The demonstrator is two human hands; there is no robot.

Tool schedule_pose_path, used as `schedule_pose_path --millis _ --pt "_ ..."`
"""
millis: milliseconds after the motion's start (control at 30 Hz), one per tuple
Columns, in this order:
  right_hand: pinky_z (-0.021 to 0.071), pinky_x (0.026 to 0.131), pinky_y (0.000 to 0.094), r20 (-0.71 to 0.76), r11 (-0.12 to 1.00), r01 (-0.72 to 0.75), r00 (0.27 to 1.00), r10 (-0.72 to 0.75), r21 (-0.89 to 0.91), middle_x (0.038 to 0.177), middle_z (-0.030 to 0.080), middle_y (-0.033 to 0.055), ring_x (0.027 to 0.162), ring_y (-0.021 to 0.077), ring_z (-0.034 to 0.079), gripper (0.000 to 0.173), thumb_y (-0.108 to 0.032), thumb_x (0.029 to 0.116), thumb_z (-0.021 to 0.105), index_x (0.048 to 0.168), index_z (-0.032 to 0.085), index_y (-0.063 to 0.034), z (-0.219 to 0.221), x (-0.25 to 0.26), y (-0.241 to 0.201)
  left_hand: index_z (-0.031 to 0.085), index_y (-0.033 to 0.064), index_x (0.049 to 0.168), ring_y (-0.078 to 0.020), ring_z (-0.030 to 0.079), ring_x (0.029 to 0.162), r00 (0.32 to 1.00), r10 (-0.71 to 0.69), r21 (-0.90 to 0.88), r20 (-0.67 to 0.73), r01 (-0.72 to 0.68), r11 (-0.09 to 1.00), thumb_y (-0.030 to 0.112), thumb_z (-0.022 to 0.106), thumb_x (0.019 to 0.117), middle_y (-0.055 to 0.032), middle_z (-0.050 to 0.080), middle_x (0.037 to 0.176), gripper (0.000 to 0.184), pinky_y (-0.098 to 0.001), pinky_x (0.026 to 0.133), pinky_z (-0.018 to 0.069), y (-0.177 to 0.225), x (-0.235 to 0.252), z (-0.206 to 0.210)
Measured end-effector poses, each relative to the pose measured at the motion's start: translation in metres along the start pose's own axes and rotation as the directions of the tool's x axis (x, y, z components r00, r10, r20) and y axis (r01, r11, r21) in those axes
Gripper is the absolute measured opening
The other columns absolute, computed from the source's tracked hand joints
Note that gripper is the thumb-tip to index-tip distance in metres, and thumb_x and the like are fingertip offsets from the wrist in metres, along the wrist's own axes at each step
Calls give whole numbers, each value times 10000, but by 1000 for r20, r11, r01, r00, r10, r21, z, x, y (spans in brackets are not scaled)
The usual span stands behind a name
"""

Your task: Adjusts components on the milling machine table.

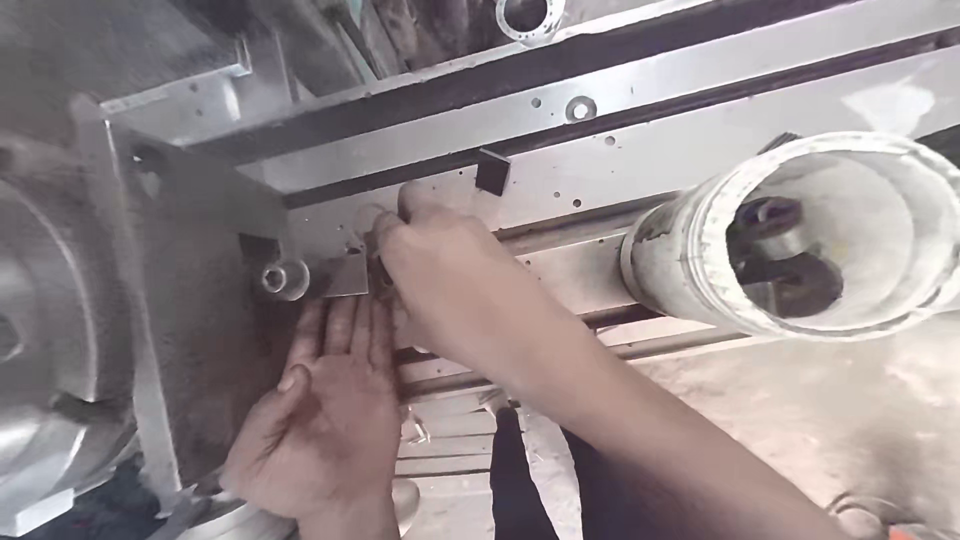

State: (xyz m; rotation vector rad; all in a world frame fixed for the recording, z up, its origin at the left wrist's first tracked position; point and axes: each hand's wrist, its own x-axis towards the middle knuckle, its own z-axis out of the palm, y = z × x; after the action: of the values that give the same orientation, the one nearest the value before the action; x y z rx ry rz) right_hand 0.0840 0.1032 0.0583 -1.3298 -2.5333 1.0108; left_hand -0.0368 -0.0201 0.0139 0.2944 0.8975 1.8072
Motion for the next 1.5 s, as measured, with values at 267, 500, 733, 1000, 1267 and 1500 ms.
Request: schedule_pose_path --millis 267,500,733,1000,1267,1500 --pt "601 665 379 -20 999 29 999 -29 -26 1232 571 166 868 250 681 436 -93 846 777 1265 668 -48 0 0 7 458 -69 1385 -357 587 1297 998 -19 32 -66 22 999 202 355 972 -237 613 1342 505 -484 1151 427 5 1 1" --pt "583 682 383 29 995 85 996 -84 -45 1217 557 142 908 245 658 561 -218 784 839 1298 661 -82 -3 5 13 474 -47 1381 -358 584 1301 999 -34 58 -13 35 998 173 452 948 -235 611 1350 486 -493 1147 430 6 2 -2" --pt "586 713 386 -37 987 162 986 -161 2 1229 579 125 924 234 659 516 -196 783 823 1279 688 -155 11 11 16 512 -22 1354 -359 599 1278 999 -48 28 13 48 998 177 462 927 -225 634 1320 473 -507 1142 429 6 3 -3" --pt "551 857 364 -153 949 316 937 -313 -1 1089 669 48 1029 216 637 328 -210 798 800 1118 770 -142 16 16 14 390 -18 1465 -309 650 1223 999 19 457 -47 4 889 140 427 977 -204 626 1357 514 -449 1078 516 15 -12 7" --pt "542 806 381 -172 930 363 914 -367 -52 1005 675 51 976 238 637 191 -197 812 787 988 765 -128 15 19 15 638 67 1353 -299 506 1385 828 183 783 530 -395 -480 162 622 902 -137 600 1420 462 -463 1153 415 40 -2 47" --pt "567 807 442 -197 947 320 930 -310 24 976 705 70 964 282 684 581 -28 742 774 1290 607 -122 7 18 9 545 7 1428 -405 389 1465 857 -380 480 348 -511 -713 176 661 840 -182 528 1495 623 -600 1230 247 76 39 60"
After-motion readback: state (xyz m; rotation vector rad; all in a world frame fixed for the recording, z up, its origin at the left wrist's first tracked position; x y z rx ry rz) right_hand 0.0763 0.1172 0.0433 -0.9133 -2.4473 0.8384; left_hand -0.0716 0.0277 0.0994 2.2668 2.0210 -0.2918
